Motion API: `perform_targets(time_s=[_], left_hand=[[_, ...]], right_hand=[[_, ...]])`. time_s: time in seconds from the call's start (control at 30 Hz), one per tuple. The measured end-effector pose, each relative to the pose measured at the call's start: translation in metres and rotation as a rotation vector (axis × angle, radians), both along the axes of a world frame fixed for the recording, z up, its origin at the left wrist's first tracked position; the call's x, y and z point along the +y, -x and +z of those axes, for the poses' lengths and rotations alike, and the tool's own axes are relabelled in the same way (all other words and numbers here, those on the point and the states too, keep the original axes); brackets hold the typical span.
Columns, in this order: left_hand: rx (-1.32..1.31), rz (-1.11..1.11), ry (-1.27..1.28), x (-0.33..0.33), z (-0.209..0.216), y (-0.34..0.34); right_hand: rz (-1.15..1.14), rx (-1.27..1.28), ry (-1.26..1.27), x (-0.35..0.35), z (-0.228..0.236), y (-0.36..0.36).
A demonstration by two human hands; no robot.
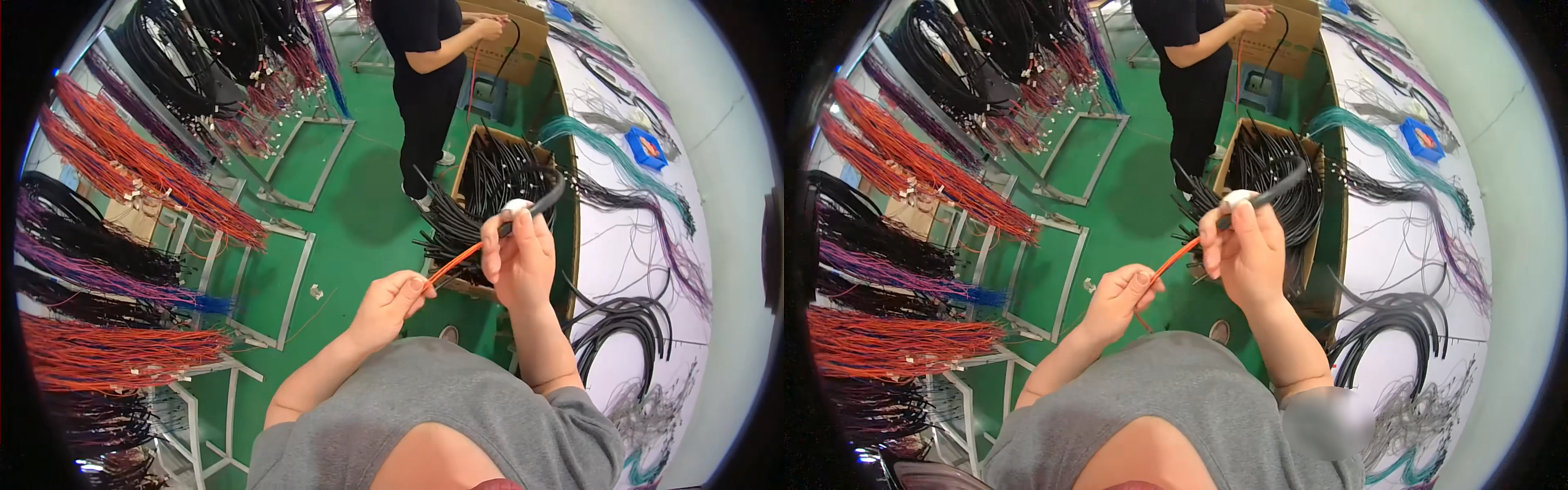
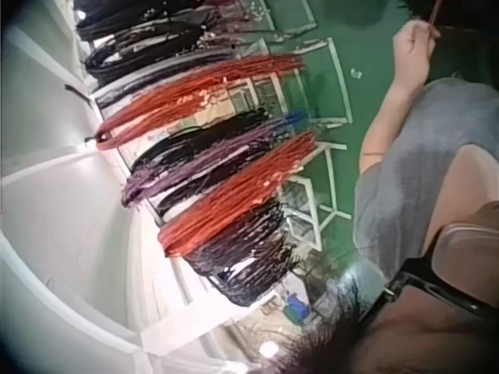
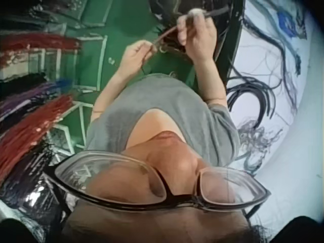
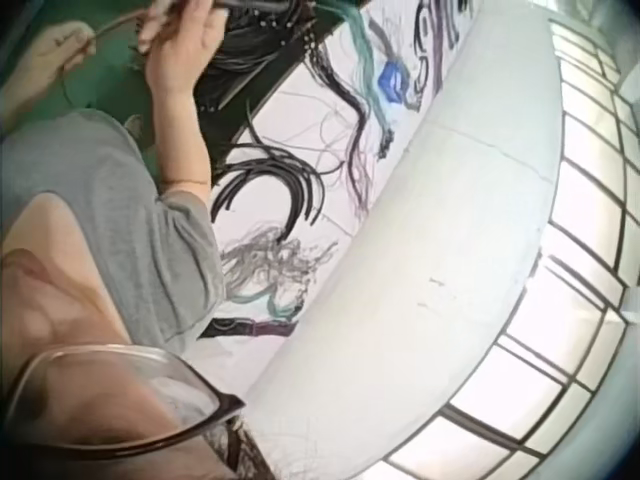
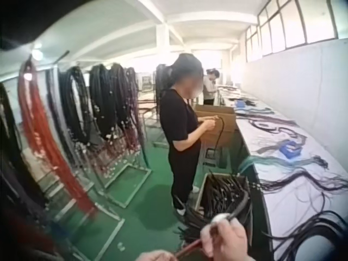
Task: The person assembles multi-colored electrical wires into black protective sleeves and attaches plastic connectors by hand.
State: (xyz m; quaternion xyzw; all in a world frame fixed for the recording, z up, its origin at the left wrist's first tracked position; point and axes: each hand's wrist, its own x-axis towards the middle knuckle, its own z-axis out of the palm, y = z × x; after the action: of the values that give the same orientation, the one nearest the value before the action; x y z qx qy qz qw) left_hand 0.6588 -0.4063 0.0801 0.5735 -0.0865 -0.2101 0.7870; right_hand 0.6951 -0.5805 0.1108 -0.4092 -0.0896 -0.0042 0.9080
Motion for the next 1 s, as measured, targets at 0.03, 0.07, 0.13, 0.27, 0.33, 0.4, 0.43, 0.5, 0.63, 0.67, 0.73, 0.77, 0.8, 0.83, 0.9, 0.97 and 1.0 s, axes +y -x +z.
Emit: perform_targets(time_s=[0.03,0.07,0.13,0.27,0.33,0.4,0.43,0.5,0.63,0.67,0.73,0.77,0.8,0.83,0.9,0.97,1.0], left_hand=[[-0.052,0.032,-0.074,0.001,-0.001,-0.001],[-0.095,0.067,-0.150,0.001,-0.001,0.001],[-0.130,0.089,-0.137,-0.004,0.006,0.001],[-0.156,0.064,-0.108,0.001,-0.008,0.008],[-0.171,0.053,-0.166,0.006,-0.015,0.009],[-0.268,0.098,-0.262,0.001,-0.003,0.003],[-0.370,0.120,-0.083,-0.009,-0.006,-0.002],[-0.266,0.056,-0.125,-0.005,0.000,0.002],[-0.193,0.007,-0.288,0.012,-0.013,0.011],[-0.268,0.034,-0.354,0.008,-0.010,0.012],[-0.349,0.039,-0.378,0.004,-0.001,0.004],[-0.301,0.023,-0.300,0.005,-0.001,0.003],[-0.217,0.008,-0.283,0.006,-0.002,0.006],[-0.164,0.001,-0.258,0.010,-0.016,0.010],[-0.113,0.042,-0.240,0.017,-0.035,0.020],[-0.154,0.024,-0.264,0.013,-0.023,0.015],[-0.204,0.015,-0.283,0.008,-0.014,0.011]], right_hand=[[-0.022,0.000,0.077,0.002,-0.001,0.000],[-0.010,0.030,0.214,0.011,-0.005,0.003],[0.224,0.127,0.151,0.033,-0.015,0.013],[-0.089,0.005,0.093,0.003,-0.001,0.002],[-0.160,-0.042,0.127,-0.005,0.000,-0.002],[0.143,0.035,0.401,0.010,-0.007,0.010],[0.263,0.064,0.260,0.025,-0.015,0.020],[0.116,0.032,0.212,0.016,-0.011,0.019],[-0.129,0.023,0.164,0.002,-0.010,0.004],[0.013,0.149,0.374,0.008,-0.017,0.012],[0.228,0.088,0.280,0.031,-0.027,0.026],[0.195,0.012,0.329,0.026,-0.018,0.024],[0.088,-0.001,0.317,0.017,-0.020,0.020],[-0.043,0.017,0.295,0.007,-0.017,0.014],[-0.131,-0.003,0.244,0.000,-0.017,0.005],[0.101,0.099,0.492,0.020,-0.022,0.017],[0.285,0.000,0.498,0.029,-0.037,0.026]])
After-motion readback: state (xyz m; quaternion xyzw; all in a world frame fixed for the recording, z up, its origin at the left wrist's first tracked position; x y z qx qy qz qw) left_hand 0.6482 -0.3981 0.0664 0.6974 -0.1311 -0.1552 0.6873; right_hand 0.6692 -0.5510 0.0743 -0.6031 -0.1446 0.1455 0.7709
